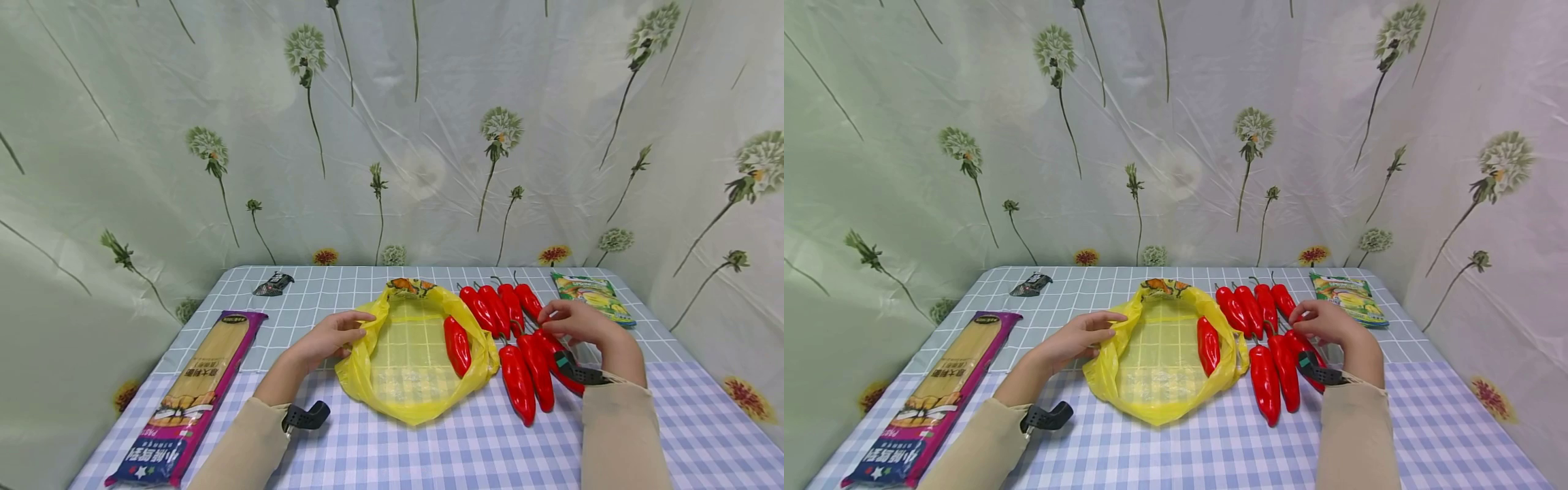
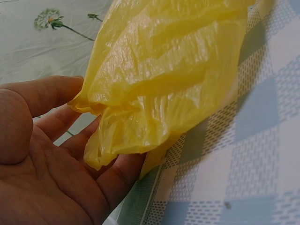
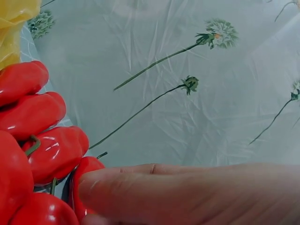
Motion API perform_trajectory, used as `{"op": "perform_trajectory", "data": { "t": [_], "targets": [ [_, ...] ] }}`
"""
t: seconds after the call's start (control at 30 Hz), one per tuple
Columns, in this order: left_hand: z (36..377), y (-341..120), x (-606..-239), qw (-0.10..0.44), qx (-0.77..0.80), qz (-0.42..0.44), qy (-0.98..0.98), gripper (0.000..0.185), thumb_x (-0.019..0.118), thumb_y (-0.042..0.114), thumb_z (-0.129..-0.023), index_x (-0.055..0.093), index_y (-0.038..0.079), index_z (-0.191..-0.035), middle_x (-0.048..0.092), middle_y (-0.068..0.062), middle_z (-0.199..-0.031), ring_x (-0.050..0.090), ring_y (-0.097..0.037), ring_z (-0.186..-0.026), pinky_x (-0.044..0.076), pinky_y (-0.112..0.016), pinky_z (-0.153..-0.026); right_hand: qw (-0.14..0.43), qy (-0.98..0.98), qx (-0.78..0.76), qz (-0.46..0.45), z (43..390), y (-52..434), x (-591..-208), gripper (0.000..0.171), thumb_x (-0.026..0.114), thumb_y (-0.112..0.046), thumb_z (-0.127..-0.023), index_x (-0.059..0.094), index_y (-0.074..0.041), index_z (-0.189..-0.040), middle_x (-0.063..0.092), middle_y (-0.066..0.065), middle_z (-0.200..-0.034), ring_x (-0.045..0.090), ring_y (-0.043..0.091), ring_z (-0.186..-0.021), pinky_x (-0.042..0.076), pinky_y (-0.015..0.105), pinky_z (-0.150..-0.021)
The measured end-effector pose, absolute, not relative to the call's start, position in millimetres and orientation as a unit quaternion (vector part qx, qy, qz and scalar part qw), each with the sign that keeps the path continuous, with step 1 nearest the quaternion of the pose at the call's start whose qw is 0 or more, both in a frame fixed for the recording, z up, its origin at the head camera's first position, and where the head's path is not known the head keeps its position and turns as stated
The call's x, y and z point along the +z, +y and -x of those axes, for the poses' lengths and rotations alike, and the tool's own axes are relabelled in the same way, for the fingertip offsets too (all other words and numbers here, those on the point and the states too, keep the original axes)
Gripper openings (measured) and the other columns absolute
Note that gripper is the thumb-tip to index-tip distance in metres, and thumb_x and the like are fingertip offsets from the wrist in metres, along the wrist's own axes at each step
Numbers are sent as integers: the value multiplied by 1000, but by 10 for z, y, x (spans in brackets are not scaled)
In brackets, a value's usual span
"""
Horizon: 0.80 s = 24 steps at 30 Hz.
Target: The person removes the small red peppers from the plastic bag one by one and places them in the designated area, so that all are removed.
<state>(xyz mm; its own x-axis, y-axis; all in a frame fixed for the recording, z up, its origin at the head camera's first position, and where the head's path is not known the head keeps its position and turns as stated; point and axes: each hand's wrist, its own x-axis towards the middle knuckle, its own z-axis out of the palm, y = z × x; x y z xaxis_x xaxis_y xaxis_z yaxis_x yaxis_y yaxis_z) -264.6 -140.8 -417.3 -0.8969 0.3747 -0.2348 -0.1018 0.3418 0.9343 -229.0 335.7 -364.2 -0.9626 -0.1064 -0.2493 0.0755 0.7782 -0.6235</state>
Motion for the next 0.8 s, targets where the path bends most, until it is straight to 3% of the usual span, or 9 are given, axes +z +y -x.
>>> {"op": "perform_trajectory", "data": {
  "t": [0.2, 0.47, 0.8],
  "targets": [
    [2650, -1406, -4178, 211, 569, -85, 790, 32, 58, 17, -100, 63, 20, -131, 63, -5, -126, 53, -17, -76, 43, -25, -62, 132, 935, -329, 14, 2287, 3301, -3584, 32, 61, -26, -98, 62, -3, -121, 65, 17, -108, 56, 24, -93, 56, 34, -73],
    [2647, -1406, -4173, 213, 569, -86, 790, 32, 58, 17, -100, 63, 20, -132, 63, -6, -126, 52, -16, -74, 43, -25, -62, 120, 946, -301, 18, 2325, 3181, -3545, 34, 60, -20, -97, 62, -3, -125, 64, 22, -112, 59, 23, -87, 57, 34, -70],
    [2632, -1418, -4153, 215, 568, -97, 789, 33, 58, 18, -101, 61, 19, -134, 63, -7, -128, 52, -16, -74, 44, -24, -62, 107, 948, -298, 28, 2319, 3046, -3481, 36, 59, -20, -97, 58, -2, -129, 60, 27, -119, 64, 25, -90, 59, 42, -79]
  ]
}}
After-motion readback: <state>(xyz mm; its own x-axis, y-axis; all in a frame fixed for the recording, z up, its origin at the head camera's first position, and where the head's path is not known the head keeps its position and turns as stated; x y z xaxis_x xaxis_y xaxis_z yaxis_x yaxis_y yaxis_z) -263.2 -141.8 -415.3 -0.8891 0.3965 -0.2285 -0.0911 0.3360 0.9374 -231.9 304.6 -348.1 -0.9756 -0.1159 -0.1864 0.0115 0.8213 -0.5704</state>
